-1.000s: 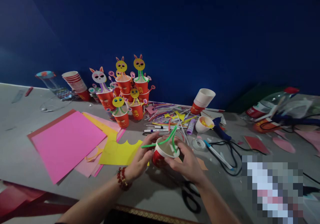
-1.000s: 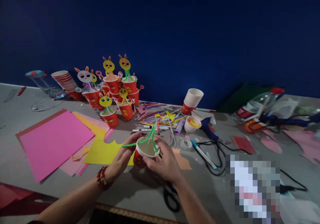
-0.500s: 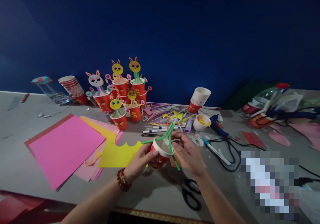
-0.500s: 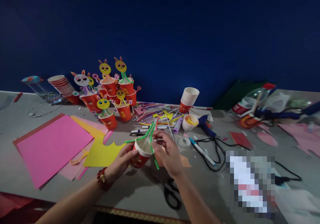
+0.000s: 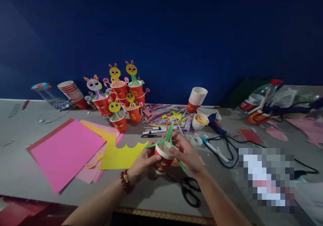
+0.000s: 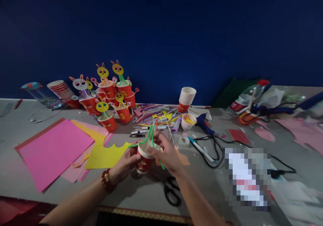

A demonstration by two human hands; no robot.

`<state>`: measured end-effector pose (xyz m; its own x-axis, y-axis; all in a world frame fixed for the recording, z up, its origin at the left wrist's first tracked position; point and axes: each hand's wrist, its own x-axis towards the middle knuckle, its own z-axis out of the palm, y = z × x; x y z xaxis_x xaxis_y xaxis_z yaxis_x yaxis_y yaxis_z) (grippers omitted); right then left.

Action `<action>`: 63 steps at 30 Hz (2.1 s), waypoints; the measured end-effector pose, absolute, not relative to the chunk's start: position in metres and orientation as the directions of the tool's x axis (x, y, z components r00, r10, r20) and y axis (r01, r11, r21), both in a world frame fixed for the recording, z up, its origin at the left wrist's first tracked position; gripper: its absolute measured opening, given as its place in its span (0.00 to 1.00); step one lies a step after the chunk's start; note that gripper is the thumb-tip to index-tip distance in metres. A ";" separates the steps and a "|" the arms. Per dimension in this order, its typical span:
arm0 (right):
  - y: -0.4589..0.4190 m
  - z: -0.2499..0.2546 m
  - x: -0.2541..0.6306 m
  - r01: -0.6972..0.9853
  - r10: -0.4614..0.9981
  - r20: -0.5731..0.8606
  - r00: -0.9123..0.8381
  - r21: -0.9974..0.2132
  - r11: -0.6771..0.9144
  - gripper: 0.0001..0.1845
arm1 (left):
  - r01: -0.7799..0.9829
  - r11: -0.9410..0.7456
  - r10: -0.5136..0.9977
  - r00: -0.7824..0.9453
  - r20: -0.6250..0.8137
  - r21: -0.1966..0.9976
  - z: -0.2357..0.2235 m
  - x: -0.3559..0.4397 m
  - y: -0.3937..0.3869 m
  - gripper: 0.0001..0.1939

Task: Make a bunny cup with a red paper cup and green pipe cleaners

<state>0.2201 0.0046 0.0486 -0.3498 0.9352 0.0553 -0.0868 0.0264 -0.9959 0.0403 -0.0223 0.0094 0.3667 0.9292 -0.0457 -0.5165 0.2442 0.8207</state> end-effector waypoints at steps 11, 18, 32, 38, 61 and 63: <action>0.001 0.063 0.231 0.129 0.905 0.077 -0.420 -0.981 0.143 0.39 | -0.500 0.038 0.997 0.071 -0.003 0.865 0.030 0.007 0.002 0.21; -0.005 0.089 0.226 0.337 0.851 0.132 -0.508 -0.879 0.337 0.35 | 0.130 -0.322 0.938 0.180 0.297 0.938 0.113 0.003 0.012 0.16; 0.029 0.123 0.221 0.037 0.858 0.306 -0.413 -0.936 0.351 0.11 | 0.107 -0.344 0.922 0.224 0.315 0.933 0.142 0.036 0.016 0.09; 0.032 0.122 0.219 -0.004 0.840 0.299 -0.452 -0.943 0.334 0.10 | -0.117 -0.180 0.948 0.243 0.204 0.977 0.143 0.039 0.016 0.14; 0.049 0.100 0.213 -0.020 0.847 0.324 -0.421 -0.937 0.348 0.15 | -0.312 0.061 0.952 0.302 0.038 0.948 0.122 0.038 0.037 0.14; 0.048 0.100 0.214 -0.035 0.846 0.303 -0.439 -0.946 0.321 0.15 | -0.359 0.112 0.947 0.321 0.010 0.927 0.123 0.039 0.039 0.15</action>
<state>0.2137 0.0479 0.1002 -0.4386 0.8460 0.3031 -0.0350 0.3210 -0.9464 0.0387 0.0391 0.1225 0.3205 0.9472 0.0100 -0.3588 0.1117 0.9267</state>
